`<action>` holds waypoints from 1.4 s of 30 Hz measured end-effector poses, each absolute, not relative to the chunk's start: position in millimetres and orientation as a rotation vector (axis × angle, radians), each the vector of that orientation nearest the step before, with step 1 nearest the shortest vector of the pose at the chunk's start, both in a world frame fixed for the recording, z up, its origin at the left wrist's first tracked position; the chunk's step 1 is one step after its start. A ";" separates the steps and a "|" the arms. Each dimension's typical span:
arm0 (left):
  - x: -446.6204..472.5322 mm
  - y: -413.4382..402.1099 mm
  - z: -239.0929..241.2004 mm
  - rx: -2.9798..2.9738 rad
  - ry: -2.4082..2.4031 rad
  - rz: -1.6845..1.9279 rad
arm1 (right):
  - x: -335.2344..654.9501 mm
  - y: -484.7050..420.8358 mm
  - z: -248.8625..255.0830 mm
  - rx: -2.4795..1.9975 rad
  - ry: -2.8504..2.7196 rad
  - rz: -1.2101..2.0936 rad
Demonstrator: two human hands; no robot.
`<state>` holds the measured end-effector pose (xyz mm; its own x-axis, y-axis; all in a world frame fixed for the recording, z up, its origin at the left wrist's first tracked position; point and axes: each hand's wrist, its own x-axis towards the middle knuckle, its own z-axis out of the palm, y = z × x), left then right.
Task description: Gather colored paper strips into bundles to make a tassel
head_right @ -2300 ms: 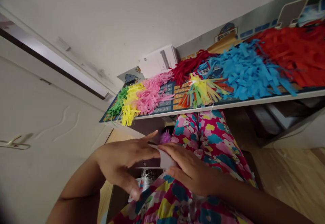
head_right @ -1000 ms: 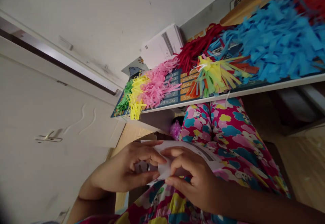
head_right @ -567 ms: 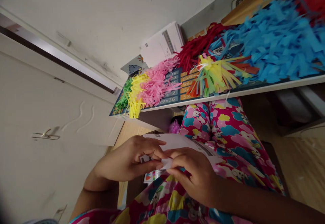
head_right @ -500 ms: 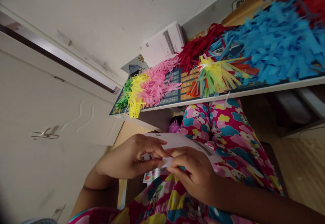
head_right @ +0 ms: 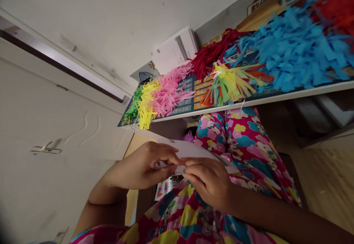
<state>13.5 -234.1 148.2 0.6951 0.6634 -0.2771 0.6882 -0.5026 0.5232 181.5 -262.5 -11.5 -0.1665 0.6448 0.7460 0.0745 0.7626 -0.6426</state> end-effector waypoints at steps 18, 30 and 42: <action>15.0 -242.6 140.7 2.493 0.867 -0.001 | 189.1 -262.4 -5.6 -0.532 -1.535 0.683; 13.5 -250.2 130.2 2.642 0.923 0.038 | 190.4 -260.9 -6.9 -0.657 -1.580 0.638; 18.5 -250.6 122.1 2.829 0.974 0.137 | 204.5 -261.2 1.3 -0.717 -1.834 0.292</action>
<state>18.5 -250.6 122.1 0.7853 0.6179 0.0386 0.6045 -0.7788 0.1676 204.5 -261.2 1.3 -0.2251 0.6010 0.7669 0.3328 0.7872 -0.5192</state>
